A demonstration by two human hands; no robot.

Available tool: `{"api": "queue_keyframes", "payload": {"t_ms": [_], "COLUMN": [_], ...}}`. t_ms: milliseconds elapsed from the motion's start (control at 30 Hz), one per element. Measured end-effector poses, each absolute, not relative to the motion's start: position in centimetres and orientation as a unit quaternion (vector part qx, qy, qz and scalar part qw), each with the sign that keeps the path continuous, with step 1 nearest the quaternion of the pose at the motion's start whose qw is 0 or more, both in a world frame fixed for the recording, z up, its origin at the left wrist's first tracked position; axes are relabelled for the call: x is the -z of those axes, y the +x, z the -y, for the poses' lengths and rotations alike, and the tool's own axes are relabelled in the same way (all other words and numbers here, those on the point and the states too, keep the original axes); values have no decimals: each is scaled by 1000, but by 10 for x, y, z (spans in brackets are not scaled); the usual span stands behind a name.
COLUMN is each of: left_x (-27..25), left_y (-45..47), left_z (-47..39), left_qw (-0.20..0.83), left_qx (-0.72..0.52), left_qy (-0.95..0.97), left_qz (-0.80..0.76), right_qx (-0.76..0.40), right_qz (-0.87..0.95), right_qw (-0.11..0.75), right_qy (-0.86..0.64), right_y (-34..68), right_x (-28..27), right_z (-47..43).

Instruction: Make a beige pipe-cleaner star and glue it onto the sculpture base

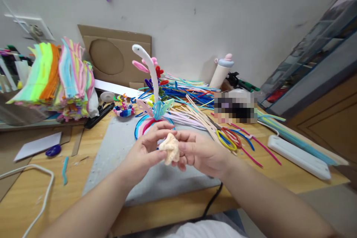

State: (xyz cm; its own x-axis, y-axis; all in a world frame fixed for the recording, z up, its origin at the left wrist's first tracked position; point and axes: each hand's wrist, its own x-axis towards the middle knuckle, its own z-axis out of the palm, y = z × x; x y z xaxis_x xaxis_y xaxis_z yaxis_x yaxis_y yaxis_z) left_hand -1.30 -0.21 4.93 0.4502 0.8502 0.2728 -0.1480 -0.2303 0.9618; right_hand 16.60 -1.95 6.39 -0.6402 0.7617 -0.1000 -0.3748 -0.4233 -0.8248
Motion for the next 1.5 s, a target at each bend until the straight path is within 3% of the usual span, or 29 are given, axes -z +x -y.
{"api": "queue_keyframes", "payload": {"t_ms": [133,267,467,833,1267,1500], "left_x": [-37,-30,-32,-36,-34,-35], "left_y": [-19,-22,-31,-38,-35,-31], "left_z": [2,3,2,1,2,0], "left_qw": [578,554,480,351,395,487], "left_qx": [-441,-470,-537,-526,-513,-506], "left_qy": [631,628,643,730,711,651], "left_qz": [-269,-278,-262,-258,-276,-290], "right_qx": [-855,-830,-770,-770,-778,-751], "right_qz": [321,325,380,415,417,454], "right_qw": [341,374,410,375,361,357], "right_qy": [-222,-255,-309,-308,-300,-319], "right_y": [155,150,151,154,156,159], "right_x": [-59,-57,-56,-54,-46,-44], "right_z": [24,33,33,21,20,18]}}
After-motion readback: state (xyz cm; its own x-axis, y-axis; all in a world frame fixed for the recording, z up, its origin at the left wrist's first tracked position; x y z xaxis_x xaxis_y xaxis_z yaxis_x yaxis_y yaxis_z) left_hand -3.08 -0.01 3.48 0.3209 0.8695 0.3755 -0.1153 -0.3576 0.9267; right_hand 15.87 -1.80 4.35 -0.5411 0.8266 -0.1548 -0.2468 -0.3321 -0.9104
